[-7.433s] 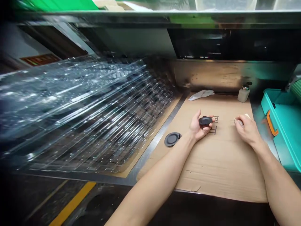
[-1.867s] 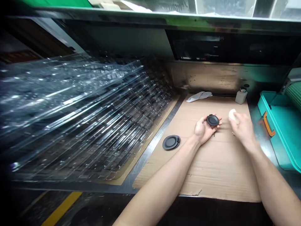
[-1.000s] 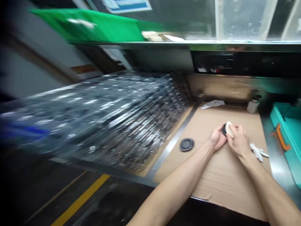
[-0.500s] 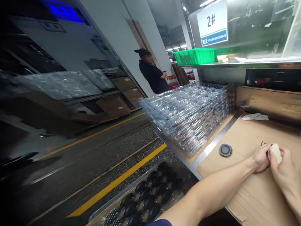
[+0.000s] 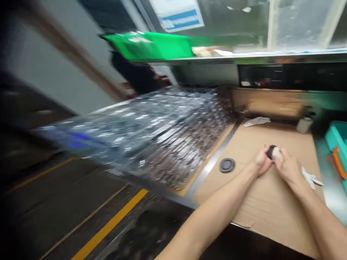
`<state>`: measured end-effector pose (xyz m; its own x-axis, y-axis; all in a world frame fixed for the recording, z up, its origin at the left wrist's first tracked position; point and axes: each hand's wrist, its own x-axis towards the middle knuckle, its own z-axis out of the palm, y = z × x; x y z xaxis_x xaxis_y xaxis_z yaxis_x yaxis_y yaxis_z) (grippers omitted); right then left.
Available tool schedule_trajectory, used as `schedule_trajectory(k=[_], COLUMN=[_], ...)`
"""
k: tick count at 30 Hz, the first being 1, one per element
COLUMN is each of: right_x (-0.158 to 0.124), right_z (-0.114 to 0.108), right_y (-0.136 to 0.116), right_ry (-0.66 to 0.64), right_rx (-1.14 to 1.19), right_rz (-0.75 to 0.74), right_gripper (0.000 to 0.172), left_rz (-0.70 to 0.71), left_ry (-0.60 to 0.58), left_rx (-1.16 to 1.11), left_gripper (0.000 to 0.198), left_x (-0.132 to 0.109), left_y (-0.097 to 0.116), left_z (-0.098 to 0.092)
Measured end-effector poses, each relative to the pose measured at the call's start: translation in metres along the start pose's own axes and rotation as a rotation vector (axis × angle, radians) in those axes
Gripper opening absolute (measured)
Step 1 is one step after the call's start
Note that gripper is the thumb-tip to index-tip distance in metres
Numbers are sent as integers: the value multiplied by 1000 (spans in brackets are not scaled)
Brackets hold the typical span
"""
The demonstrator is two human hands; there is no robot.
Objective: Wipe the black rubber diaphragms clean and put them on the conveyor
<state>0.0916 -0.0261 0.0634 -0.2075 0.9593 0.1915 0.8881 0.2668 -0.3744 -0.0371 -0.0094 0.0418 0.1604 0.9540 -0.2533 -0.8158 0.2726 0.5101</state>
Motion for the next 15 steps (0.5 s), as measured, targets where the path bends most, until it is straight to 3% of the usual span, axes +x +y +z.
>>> schedule_trajectory(k=[2,7,12,15], right_x=[-1,2,-6,-3], right_z=[-3,-7,-7,-6], right_y=[-8,-17,-6,4], right_ry=[-8,42,12,103], right_rx=[46,-108,97,56], right_rz=[-73,156,-43,69], right_gripper=[35,33,29,38], left_rz=[1,-13,54,27], left_ry=[-16,-19,-17,-40], left_rx=[6,8,25,-13], left_gripper=[32,34,34,37], left_x=[-2,-3,-7,-4], left_y=[2,1,-5,-6], left_z=[0,-3,3,4])
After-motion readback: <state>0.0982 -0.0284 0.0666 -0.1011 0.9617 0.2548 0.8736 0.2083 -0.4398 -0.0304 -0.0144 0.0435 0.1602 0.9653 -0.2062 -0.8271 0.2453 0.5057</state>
